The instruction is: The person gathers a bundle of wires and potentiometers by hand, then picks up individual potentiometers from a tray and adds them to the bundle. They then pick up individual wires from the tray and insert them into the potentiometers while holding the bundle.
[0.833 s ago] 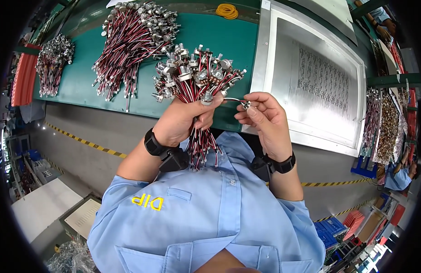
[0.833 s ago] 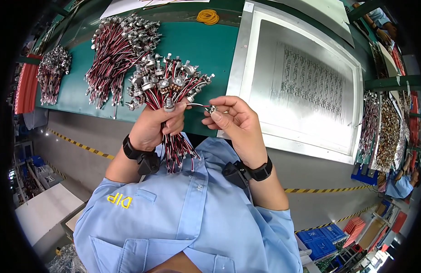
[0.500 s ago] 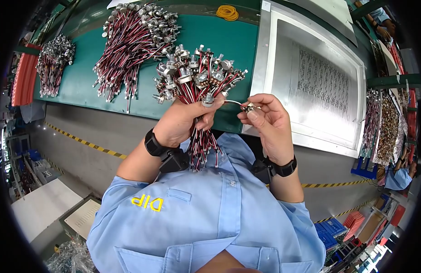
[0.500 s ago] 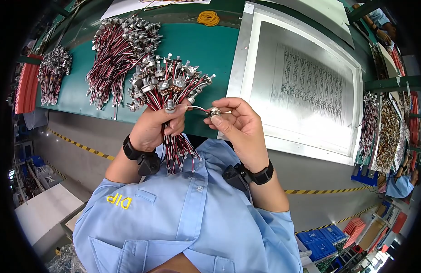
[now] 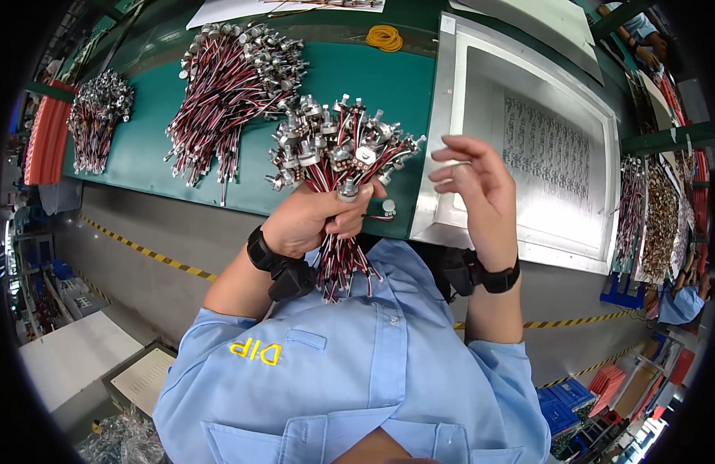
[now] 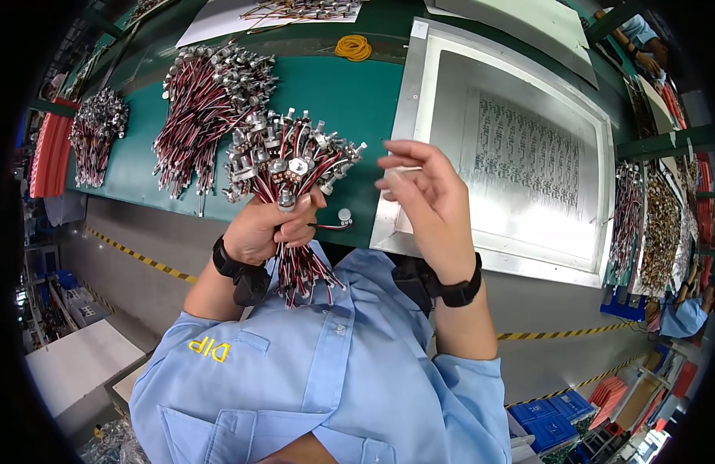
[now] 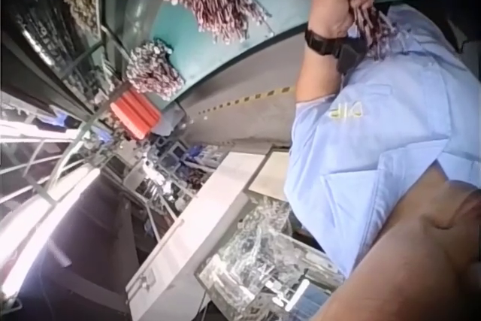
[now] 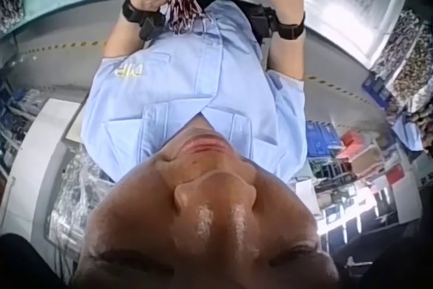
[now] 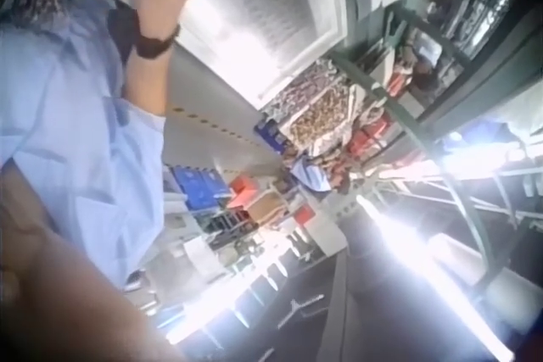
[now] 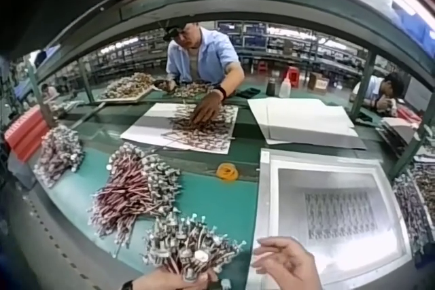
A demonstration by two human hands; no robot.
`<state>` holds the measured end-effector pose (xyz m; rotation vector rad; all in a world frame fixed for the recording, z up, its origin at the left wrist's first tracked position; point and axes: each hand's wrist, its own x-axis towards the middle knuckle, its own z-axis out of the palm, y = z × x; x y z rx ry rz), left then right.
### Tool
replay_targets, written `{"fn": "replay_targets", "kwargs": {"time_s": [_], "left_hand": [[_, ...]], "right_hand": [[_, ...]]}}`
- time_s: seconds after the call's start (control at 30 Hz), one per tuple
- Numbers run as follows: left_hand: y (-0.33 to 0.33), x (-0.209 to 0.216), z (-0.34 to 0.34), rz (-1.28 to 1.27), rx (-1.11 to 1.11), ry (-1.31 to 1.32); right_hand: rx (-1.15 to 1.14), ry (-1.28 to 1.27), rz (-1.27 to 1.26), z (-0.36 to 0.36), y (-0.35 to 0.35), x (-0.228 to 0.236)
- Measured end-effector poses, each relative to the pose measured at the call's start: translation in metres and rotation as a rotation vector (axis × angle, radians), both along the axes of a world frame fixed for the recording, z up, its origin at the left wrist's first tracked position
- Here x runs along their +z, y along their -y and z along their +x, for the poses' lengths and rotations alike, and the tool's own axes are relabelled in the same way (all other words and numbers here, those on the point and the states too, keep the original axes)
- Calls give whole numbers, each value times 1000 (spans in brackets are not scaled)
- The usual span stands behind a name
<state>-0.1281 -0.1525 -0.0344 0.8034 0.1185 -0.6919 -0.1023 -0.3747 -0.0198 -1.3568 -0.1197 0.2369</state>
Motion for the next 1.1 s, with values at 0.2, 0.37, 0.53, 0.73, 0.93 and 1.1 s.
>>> {"fn": "replay_targets", "kwargs": {"time_s": [0.2, 0.37, 0.53, 0.73, 0.93, 1.1], "left_hand": [[5, 8, -4, 189, 6, 72], [6, 3, -1, 170, 95, 27], [7, 3, -2, 219, 92, -5], [8, 2, 0, 225, 99, 28], [5, 0, -1, 189, 106, 11], [8, 3, 0, 227, 172, 38]], "right_hand": [[-34, 96, -24, 4, -14, -11], [-83, 74, 40, -5, -12, -19], [-64, 8, 70, -7, -10, -21], [-67, 11, 85, -9, -9, -19], [-53, 35, 78, -12, -7, -19], [58, 227, -49, -20, 3, -21]]}}
